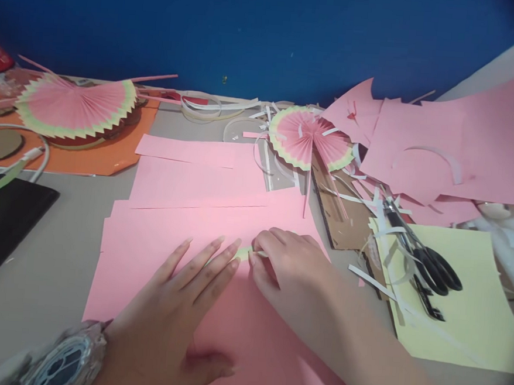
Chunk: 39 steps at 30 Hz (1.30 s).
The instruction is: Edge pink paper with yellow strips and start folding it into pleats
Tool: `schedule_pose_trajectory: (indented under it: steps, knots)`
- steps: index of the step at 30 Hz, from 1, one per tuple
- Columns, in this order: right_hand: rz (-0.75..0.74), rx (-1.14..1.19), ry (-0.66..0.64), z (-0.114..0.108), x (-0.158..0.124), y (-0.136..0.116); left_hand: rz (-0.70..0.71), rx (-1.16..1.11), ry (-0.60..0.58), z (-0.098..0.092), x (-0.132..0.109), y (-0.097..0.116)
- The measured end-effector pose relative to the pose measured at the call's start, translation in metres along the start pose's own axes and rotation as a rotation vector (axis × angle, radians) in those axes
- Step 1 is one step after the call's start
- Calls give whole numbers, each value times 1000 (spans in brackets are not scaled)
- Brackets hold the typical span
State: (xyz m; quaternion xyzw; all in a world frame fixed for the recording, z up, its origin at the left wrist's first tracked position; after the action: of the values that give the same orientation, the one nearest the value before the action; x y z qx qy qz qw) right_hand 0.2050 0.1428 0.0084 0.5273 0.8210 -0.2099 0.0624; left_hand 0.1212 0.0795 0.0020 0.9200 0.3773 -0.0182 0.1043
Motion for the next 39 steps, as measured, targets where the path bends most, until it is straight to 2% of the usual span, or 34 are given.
schedule_pose_trajectory:
  steps: [11, 25, 29, 36, 39]
  knots:
    - [7, -1, -19, 3, 0, -1, 10, 3, 39, -4, -1, 0]
    - [2, -19, -36, 1, -2, -2, -58, 14, -36, 5, -2, -7]
    - [-5, -2, -48, 1, -1, -3, -54, 37, -26, 1, -2, -7]
    - [-1, 25, -46, 1, 1, -1, -46, 94, -11, -6, -20, -11]
    - [17, 47, -76, 1, 2, 0, -30, 88, -59, -7, -26, -14]
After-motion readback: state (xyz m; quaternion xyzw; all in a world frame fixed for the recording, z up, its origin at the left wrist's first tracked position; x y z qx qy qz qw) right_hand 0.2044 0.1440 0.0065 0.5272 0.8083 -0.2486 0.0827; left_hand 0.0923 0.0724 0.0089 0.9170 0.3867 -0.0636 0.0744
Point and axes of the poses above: each hand's wrist, its own x-axis towards the middle knuckle, its own z-axis out of the palm, y = z × x, the point moved 10 cm from there along x, towards the middle knuckle, and after that the axes turned 8 degrees about -y, right-handed, at the moved point
